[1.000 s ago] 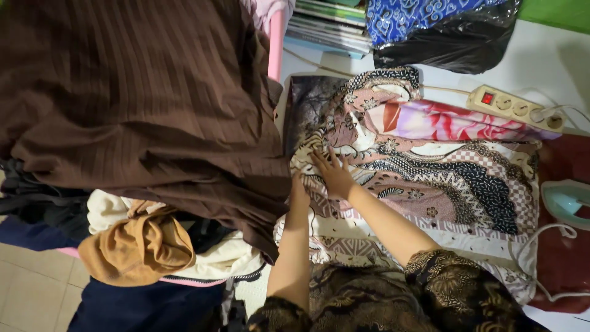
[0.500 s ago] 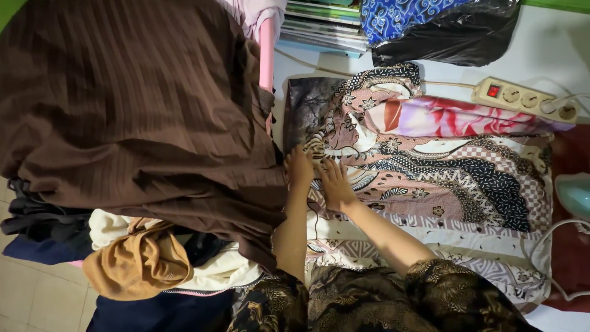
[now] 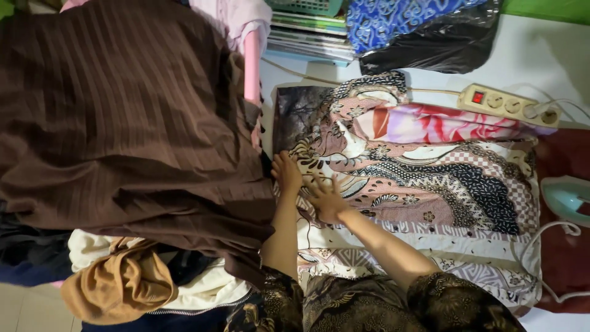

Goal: The person irons a patterned fabric on a table using a handheld iron. They repeatedly smooth the fabric with their hands, reposition sections, and move the iron across different areas to remove wrinkles. The person also adjusts the fabric's edges and folds during the process.

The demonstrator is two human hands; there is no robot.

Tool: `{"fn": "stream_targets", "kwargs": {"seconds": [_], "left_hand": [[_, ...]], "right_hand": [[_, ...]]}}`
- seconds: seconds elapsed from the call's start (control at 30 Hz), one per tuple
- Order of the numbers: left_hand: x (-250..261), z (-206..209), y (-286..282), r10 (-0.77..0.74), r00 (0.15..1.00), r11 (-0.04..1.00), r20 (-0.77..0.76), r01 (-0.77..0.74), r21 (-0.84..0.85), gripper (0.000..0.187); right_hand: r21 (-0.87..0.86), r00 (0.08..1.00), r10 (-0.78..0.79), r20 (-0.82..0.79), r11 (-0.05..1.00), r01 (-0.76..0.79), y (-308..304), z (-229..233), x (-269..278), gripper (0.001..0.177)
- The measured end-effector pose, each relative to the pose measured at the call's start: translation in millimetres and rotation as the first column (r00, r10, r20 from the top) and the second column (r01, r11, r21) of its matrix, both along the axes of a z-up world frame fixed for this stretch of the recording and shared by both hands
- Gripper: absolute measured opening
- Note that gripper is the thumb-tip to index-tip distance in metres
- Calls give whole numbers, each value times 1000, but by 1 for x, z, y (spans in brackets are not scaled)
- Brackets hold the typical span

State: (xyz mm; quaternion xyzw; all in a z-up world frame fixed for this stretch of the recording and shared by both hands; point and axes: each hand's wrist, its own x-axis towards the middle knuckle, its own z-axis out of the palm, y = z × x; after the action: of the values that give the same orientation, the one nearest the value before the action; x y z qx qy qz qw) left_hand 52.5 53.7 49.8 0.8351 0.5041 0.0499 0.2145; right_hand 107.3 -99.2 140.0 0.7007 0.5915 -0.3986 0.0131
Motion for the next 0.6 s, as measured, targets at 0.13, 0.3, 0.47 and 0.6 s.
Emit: {"fn": "stream_targets", "kwargs": {"seconds": [0.13, 0.3, 0.47, 0.6], "left_hand": [[12, -1, -28, 33, 999, 971, 10, -35, 238, 46], [35, -2, -103, -112, 882, 948, 457, 233, -218, 54], [21, 29, -124, -380, 925, 918, 8, 378, -117, 68], [43, 29, -142, -267, 962, 952, 55, 254, 174, 77]], "right_hand": [[176, 997, -19, -76, 984, 32, -18, -88, -5, 77], [511, 769, -550, -326, 581, 633, -57, -101, 17, 67], [481, 590, -785, 188, 598, 641, -124, -61, 70, 71], [495, 589, -781, 208, 603, 625, -162, -58, 92, 67]]}}
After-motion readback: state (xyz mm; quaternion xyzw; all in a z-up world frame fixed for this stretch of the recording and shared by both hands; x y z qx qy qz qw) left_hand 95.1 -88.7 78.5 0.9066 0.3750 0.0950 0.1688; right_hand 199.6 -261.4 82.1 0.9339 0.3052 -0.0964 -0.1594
